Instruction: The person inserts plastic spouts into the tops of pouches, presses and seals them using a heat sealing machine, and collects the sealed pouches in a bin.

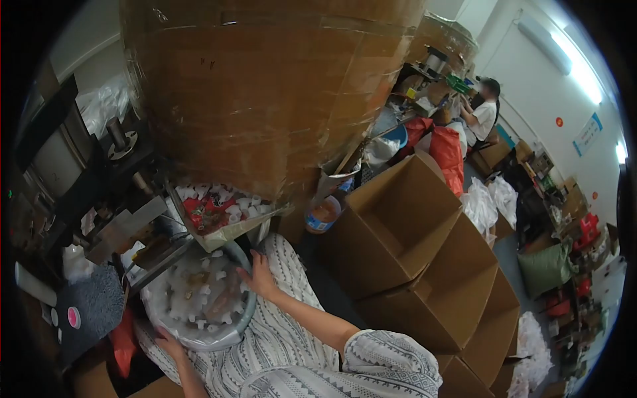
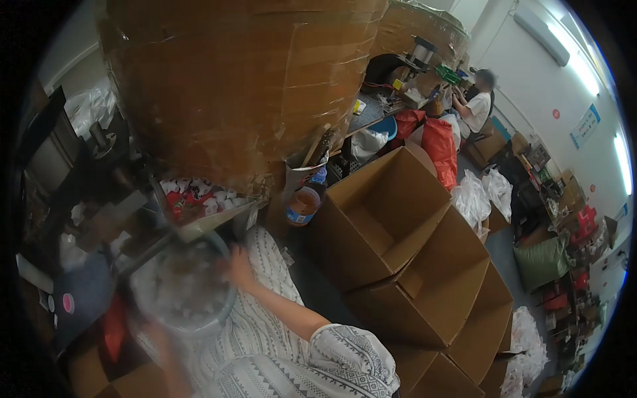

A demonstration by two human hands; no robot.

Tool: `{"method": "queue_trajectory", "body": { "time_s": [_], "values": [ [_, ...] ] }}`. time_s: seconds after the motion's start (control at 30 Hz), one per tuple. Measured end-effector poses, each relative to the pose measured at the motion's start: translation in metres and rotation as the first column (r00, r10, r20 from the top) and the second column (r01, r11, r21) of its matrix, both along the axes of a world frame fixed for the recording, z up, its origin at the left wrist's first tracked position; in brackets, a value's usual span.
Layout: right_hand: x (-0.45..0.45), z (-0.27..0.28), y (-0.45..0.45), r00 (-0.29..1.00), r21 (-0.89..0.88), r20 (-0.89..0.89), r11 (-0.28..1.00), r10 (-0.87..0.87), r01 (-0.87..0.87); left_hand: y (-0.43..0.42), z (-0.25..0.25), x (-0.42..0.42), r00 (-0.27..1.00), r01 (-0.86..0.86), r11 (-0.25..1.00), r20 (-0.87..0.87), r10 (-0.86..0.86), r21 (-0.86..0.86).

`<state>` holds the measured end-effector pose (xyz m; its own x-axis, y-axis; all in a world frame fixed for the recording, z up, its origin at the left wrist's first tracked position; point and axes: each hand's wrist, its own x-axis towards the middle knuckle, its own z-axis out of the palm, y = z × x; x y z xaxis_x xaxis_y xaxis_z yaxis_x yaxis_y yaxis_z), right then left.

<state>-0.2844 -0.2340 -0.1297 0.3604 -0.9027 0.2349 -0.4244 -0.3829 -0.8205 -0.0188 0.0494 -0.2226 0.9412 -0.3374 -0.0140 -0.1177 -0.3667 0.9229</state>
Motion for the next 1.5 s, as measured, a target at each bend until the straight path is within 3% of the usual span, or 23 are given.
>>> {"method": "queue_trajectory", "body": {
  "time_s": [0.03, 0.07, 0.1, 0.13, 0.17, 0.2, 0.23, 0.3, 0.4, 0.43, 0.5, 0.63, 0.7, 0.77, 0.83, 1.07, 1.13, 1.2, 1.23, 1.3, 1.33, 1.4, 1.5],
  "values": [
    [0.006, -0.012, -0.005, 1.0, 0.0, -0.01, 1.0, -0.003, 0.003, -0.007, 0.008, -0.001, 1.0, 0.004, 1.0, 0.002, -0.004, 0.004],
    [0.012, -0.024, -0.011, 1.0, 0.005, -0.009, 1.0, -0.007, 0.007, -0.013, 0.014, -0.003, 0.917, -0.355, 0.893, 0.288, 0.275, 0.276],
    [0.018, -0.041, -0.019, 0.999, 0.085, 0.043, 0.996, -0.013, 0.009, -0.015, 0.017, -0.004, 0.688, -0.696, 0.602, 0.605, 0.402, 0.391],
    [0.021, -0.049, -0.023, 0.995, 0.164, 0.096, 0.987, -0.021, 0.005, -0.008, 0.0, 0.009, 0.687, -0.696, 0.602, 0.607, 0.4, 0.391],
    [0.02, -0.04, -0.025, 0.995, 0.165, 0.1, 0.986, -0.019, 0.003, 0.009, -0.037, 0.038, 0.913, -0.397, 0.911, 0.15, 0.379, 0.115],
    [0.02, -0.025, -0.027, 0.996, 0.407, 0.09, 0.912, 0.022, -0.057, 0.023, -0.056, 0.053, 0.966, -0.153, 0.93, -0.248, 0.07, -0.334],
    [0.02, -0.018, -0.028, 0.994, 0.622, 0.091, 0.776, 0.066, -0.108, 0.03, -0.054, 0.054, 0.968, -0.152, 0.93, -0.242, 0.071, -0.334],
    [0.025, -0.029, -0.029, 0.995, 0.599, 0.078, 0.794, 0.068, -0.101, 0.041, -0.043, 0.064, 0.958, 0.009, 0.939, 0.265, -0.107, 0.344],
    [0.032, -0.042, -0.032, 0.998, 0.566, 0.047, 0.822, 0.049, -0.067, -0.005, 0.129, -0.043, 0.883, 0.07, 0.892, 0.388, -0.263, 0.446],
    [0.035, -0.044, -0.031, 0.999, 0.552, 0.037, 0.832, 0.038, -0.052, -0.007, 0.138, -0.05, 0.884, 0.071, 0.891, 0.385, -0.264, 0.449],
    [0.041, -0.048, -0.034, 1.0, 0.543, 0.013, 0.839, 0.015, -0.019, -0.009, 0.149, -0.061, 0.65, 0.257, 0.857, 0.576, -0.496, 0.447],
    [0.048, -0.053, -0.041, 0.999, 0.523, -0.049, 0.851, -0.023, 0.045, -0.025, 0.201, -0.073, 0.711, 0.215, 0.909, 0.58, -0.397, 0.358],
    [0.045, -0.051, -0.043, 0.998, 0.519, -0.068, 0.853, -0.016, 0.049, -0.02, 0.216, -0.067, 0.861, 0.246, 0.964, 0.48, -0.171, -0.098],
    [0.043, -0.048, -0.043, 0.996, 0.515, -0.084, 0.856, -0.007, 0.049, -0.007, 0.221, -0.062, 0.933, 0.164, 0.964, 0.35, -0.083, -0.208],
    [0.041, -0.04, -0.045, 0.994, 0.526, -0.11, 0.848, -0.012, 0.068, 0.007, 0.213, -0.058, 0.95, -0.078, 0.861, 0.224, 0.217, -0.503],
    [0.038, -0.049, -0.049, 0.989, 0.527, -0.15, 0.846, 0.002, 0.079, 0.066, 0.158, 0.03, 0.937, -0.22, 0.823, 0.122, 0.328, -0.524],
    [0.04, -0.055, -0.045, 0.991, 0.375, -0.061, 0.918, -0.117, 0.131, 0.1, 0.148, 0.053, 0.924, -0.278, 0.817, 0.092, 0.371, -0.505],
    [0.039, -0.067, -0.04, 0.996, 0.351, -0.025, 0.932, -0.089, 0.092, 0.186, 0.16, 0.052, 0.905, -0.357, 0.855, 0.089, 0.417, -0.377],
    [0.038, -0.075, -0.009, 0.988, 0.374, 0.009, 0.917, -0.152, 0.138, 0.161, 0.197, 0.023, 0.899, -0.382, 0.871, 0.095, 0.428, -0.308],
    [0.033, -0.035, -0.029, 0.983, 0.266, 0.099, 0.957, -0.152, 0.121, 0.163, 0.138, 0.062, 0.869, -0.444, 0.793, 0.015, 0.494, -0.417],
    [0.029, -0.021, -0.058, 0.985, 0.205, 0.109, 0.973, -0.135, 0.11, 0.151, 0.158, 0.045, 0.821, -0.494, 0.84, 0.438, 0.366, 0.225],
    [0.016, -0.041, -0.009, 0.973, 0.115, 0.156, 0.982, -0.167, 0.15, 0.12, 0.181, 0.021, 0.754, -0.555, 0.831, 0.399, 0.522, -0.039],
    [0.008, 0.01, -0.013, 0.984, 0.024, 0.12, 0.992, -0.129, 0.127, 0.085, 0.172, 0.021, 0.704, -0.394, 0.899, 0.567, 0.428, -0.189]
  ]
}}
